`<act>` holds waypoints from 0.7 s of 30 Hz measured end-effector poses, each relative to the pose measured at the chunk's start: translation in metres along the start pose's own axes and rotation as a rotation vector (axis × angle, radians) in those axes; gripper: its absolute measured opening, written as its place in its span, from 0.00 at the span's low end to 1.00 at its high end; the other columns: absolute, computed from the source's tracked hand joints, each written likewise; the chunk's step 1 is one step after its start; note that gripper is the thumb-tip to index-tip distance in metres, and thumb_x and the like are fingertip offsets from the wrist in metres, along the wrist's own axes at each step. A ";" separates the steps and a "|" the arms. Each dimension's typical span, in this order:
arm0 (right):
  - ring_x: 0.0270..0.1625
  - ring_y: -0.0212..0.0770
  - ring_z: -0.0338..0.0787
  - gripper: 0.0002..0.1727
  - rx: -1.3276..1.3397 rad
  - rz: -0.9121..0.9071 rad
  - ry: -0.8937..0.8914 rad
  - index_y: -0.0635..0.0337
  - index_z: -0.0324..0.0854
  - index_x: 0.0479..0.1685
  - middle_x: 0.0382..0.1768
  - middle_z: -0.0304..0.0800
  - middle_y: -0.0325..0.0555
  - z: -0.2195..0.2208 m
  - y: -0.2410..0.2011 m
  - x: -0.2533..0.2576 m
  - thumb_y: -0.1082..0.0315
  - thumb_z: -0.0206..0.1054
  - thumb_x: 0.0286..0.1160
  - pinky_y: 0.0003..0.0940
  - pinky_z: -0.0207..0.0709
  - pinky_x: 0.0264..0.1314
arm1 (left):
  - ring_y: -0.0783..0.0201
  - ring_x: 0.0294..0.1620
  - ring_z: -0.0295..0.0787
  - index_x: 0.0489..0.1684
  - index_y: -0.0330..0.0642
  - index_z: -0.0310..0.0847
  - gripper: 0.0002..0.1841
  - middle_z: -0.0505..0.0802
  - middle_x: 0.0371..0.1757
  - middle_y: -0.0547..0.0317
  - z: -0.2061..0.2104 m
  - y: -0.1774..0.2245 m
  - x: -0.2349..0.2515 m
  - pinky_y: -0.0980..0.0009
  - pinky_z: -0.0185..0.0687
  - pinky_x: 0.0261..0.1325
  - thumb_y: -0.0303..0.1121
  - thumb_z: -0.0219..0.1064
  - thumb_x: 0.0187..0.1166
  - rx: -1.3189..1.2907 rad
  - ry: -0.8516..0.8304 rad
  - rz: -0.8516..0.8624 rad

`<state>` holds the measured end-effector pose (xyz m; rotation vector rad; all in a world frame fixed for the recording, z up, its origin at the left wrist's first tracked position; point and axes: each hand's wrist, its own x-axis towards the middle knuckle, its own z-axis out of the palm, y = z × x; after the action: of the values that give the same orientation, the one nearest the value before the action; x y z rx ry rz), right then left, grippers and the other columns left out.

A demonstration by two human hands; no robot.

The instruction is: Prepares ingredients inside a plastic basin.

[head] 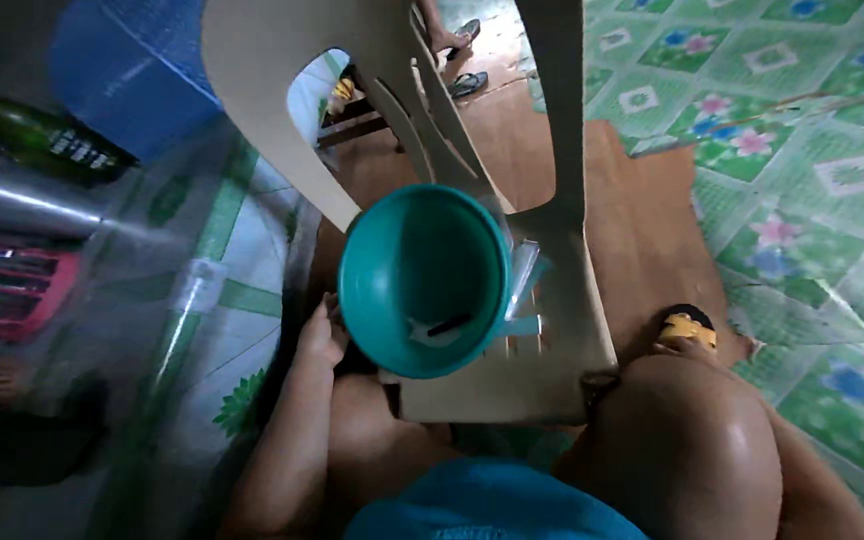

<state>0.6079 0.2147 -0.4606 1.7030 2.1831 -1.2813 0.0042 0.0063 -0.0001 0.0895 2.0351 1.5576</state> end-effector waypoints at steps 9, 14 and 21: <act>0.79 0.64 0.76 0.21 0.074 0.158 -0.268 0.82 0.77 0.66 0.72 0.78 0.76 -0.181 -0.270 -0.198 0.68 0.55 0.93 0.48 0.62 0.85 | 0.59 0.56 0.89 0.69 0.44 0.77 0.24 0.91 0.57 0.55 0.004 0.001 -0.007 0.54 0.86 0.59 0.53 0.50 0.92 -0.015 -0.007 0.024; 0.71 0.73 0.82 0.25 -0.005 -0.038 -0.066 0.81 0.83 0.57 0.63 0.84 0.80 -0.096 -0.159 -0.121 0.60 0.58 0.91 0.60 0.68 0.79 | 0.58 0.56 0.89 0.68 0.44 0.78 0.24 0.90 0.57 0.54 0.001 0.001 -0.005 0.53 0.86 0.58 0.53 0.51 0.91 -0.049 -0.012 -0.004; 0.66 0.73 0.85 0.27 0.011 -0.105 -0.032 0.80 0.83 0.57 0.59 0.86 0.79 -0.096 -0.148 -0.132 0.58 0.52 0.95 0.61 0.72 0.74 | 0.58 0.56 0.89 0.69 0.45 0.78 0.24 0.91 0.58 0.54 0.001 0.002 -0.002 0.54 0.86 0.59 0.53 0.49 0.92 -0.064 -0.031 -0.005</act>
<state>0.5726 0.1729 -0.2471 1.5798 2.2785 -1.3368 0.0052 0.0068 0.0023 0.0839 1.9584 1.6075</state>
